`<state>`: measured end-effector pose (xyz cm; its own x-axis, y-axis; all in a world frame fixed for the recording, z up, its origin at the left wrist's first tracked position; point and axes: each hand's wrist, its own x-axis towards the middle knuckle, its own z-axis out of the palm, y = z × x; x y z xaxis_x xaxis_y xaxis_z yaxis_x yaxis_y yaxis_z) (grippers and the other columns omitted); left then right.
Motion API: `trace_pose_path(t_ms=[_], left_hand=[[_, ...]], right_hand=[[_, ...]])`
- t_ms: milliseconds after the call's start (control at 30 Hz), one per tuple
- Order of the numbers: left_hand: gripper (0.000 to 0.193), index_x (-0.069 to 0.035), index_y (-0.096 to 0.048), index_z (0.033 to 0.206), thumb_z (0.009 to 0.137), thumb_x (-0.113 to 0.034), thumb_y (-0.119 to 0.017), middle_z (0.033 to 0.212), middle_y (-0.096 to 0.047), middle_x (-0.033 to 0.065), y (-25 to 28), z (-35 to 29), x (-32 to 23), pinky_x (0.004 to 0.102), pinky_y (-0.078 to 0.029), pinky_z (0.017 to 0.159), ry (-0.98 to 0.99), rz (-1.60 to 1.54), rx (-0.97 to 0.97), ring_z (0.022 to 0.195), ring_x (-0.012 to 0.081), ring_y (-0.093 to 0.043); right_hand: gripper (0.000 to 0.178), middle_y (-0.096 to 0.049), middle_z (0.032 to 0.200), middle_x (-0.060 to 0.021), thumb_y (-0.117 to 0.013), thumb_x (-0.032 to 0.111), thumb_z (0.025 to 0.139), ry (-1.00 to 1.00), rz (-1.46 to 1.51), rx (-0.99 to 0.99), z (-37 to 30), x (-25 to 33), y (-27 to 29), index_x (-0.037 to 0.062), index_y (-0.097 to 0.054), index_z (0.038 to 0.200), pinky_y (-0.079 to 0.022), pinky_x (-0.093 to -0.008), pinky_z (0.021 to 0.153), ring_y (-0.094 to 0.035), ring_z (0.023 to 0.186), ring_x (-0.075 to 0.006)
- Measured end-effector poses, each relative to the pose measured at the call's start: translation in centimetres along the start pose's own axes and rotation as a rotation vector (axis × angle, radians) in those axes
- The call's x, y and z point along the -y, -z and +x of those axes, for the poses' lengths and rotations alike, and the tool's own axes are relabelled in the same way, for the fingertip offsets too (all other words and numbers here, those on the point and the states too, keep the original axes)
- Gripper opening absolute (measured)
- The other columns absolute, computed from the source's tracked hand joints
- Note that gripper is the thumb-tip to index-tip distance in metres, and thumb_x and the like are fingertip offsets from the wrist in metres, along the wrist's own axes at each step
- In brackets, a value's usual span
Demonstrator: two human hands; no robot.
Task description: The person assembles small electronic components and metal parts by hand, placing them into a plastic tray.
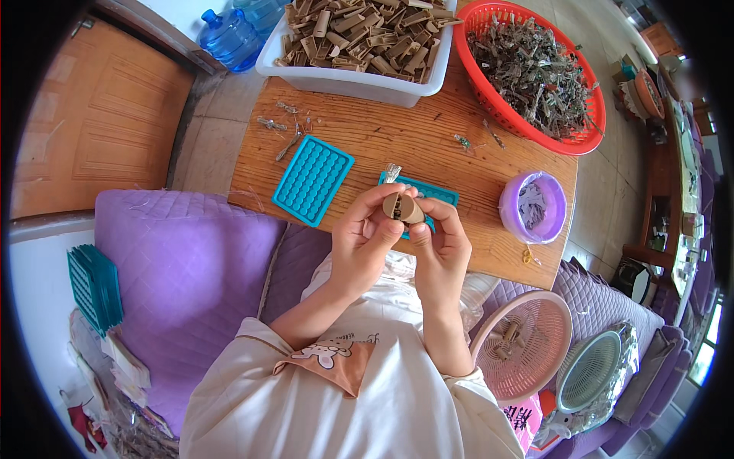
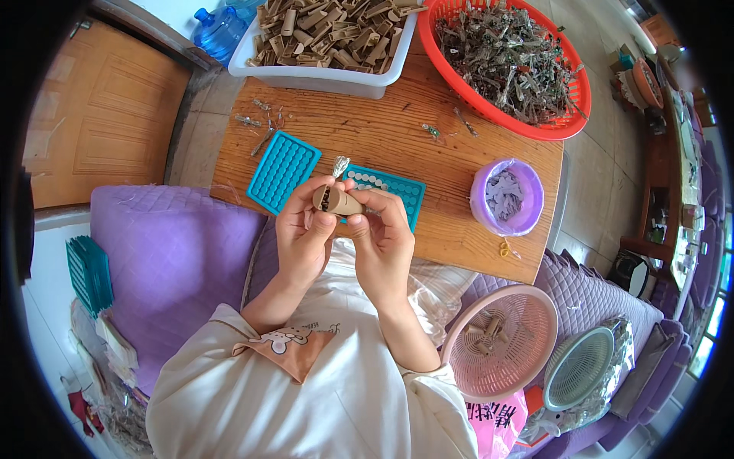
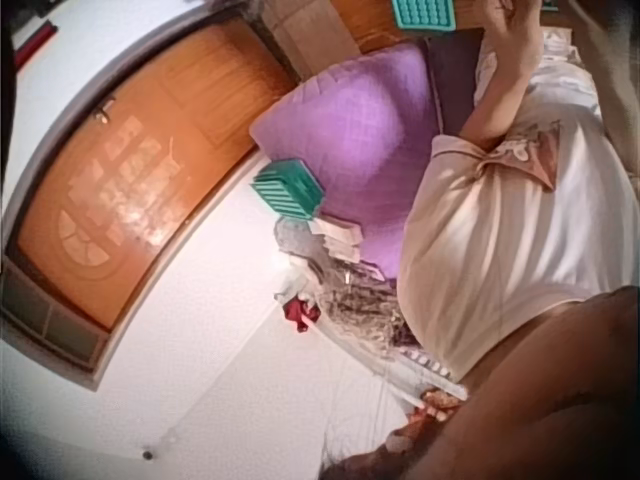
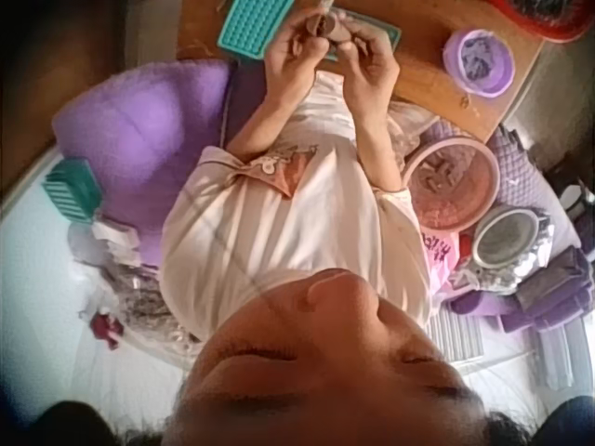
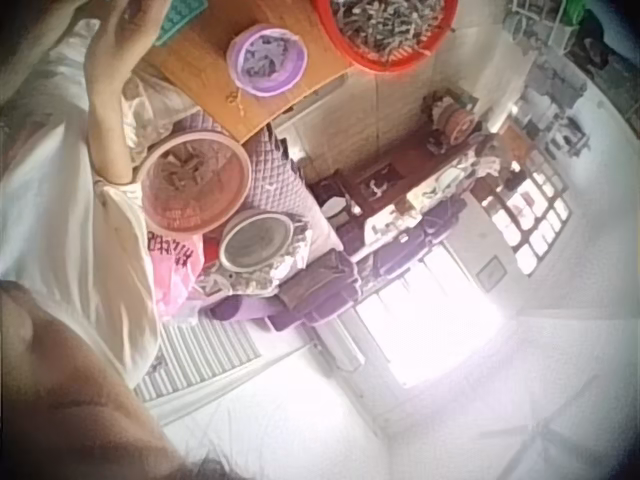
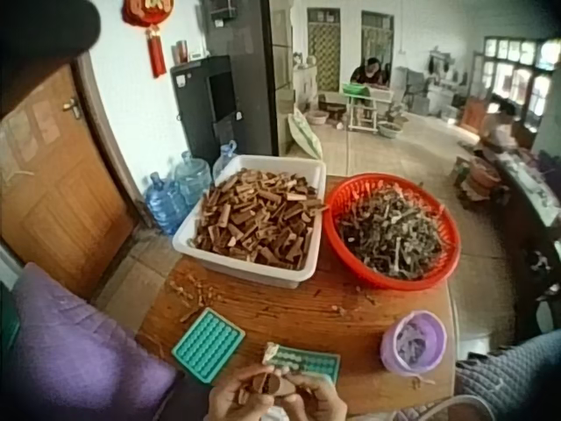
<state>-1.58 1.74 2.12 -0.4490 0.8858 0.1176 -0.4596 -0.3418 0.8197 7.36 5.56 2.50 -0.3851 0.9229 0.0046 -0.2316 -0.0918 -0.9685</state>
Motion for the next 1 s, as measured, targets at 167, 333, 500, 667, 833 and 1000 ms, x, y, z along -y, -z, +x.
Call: trace_pose_path(t_ms=[167,333,500,667,833,1000], left_hand=[[0.036,0.003,-0.042,0.113,0.081,-0.008,-0.053,0.11,-0.049,0.0133,-0.2,-0.1,0.4,0.0274,-0.04,0.086,-0.02,0.081,0.042,0.099,0.015,-0.049],[0.038,0.004,-0.043,0.111,0.08,-0.014,-0.056,0.107,-0.051,0.0127,-0.9,-0.3,0.1,0.026,-0.041,0.084,0.0,0.127,0.062,0.098,0.0149,-0.05],[0.049,0.004,-0.045,0.106,0.084,-0.039,-0.044,0.088,-0.056,0.0101,-0.4,-0.1,1.0,0.0334,-0.042,0.083,-0.206,0.443,0.124,0.089,0.0181,-0.053],[0.049,0.002,-0.046,0.097,0.085,-0.045,-0.037,0.072,-0.048,0.0032,0.5,0.4,1.1,0.0364,-0.032,0.092,-0.065,0.145,0.222,0.074,0.0155,-0.049],[0.046,-0.002,-0.043,0.099,0.084,-0.045,-0.039,0.075,-0.047,0.0029,0.4,0.4,1.8,0.0353,-0.032,0.091,0.121,-0.011,0.182,0.084,0.0152,-0.047],[0.042,-0.007,-0.04,0.103,0.083,-0.044,-0.044,0.081,-0.046,0.0042,1.6,0.3,2.4,0.0352,-0.038,0.084,0.232,-0.295,0.073,0.089,0.0188,-0.05]], right_hand=[[0.021,-0.047,0.098,-0.0078,-0.056,-0.001,0.077,-0.028,0.001,-0.046,-0.4,0.1,0.1,-0.0024,-0.052,0.097,-0.042,-0.024,0.076,-0.05,0.087,-0.0131],[0.022,-0.052,0.081,-0.0087,-0.063,-0.001,0.069,0.129,-0.314,-0.029,-0.3,0.0,1.2,-0.0009,-0.052,0.087,-0.045,-0.0266,0.068,-0.054,0.076,-0.0183],[0.02,-0.053,0.076,-0.0145,-0.058,-0.002,0.069,0.214,-0.561,0.174,-0.1,0.8,0.7,-0.0015,-0.05,0.088,-0.043,-0.0316,0.059,-0.054,0.069,-0.0278],[0.011,-0.053,0.072,-0.0149,-0.052,0.004,0.075,0.294,-0.614,0.165,-1.1,-0.7,-0.6,-0.0022,-0.05,0.085,-0.041,-0.0335,0.056,-0.052,0.064,-0.0303],[0.023,-0.053,0.073,-0.0164,-0.057,0.008,0.073,0.287,-0.661,0.177,-0.9,-1.4,0.4,-0.0042,-0.049,0.091,-0.042,-0.0387,0.053,-0.052,0.064,-0.0343],[0.014,-0.053,0.072,-0.0093,-0.052,0.002,0.076,-0.162,-0.499,0.398,0.6,2.4,3.8,-0.0003,-0.054,0.09,-0.041,-0.0254,0.058,-0.052,0.065,-0.0149]])
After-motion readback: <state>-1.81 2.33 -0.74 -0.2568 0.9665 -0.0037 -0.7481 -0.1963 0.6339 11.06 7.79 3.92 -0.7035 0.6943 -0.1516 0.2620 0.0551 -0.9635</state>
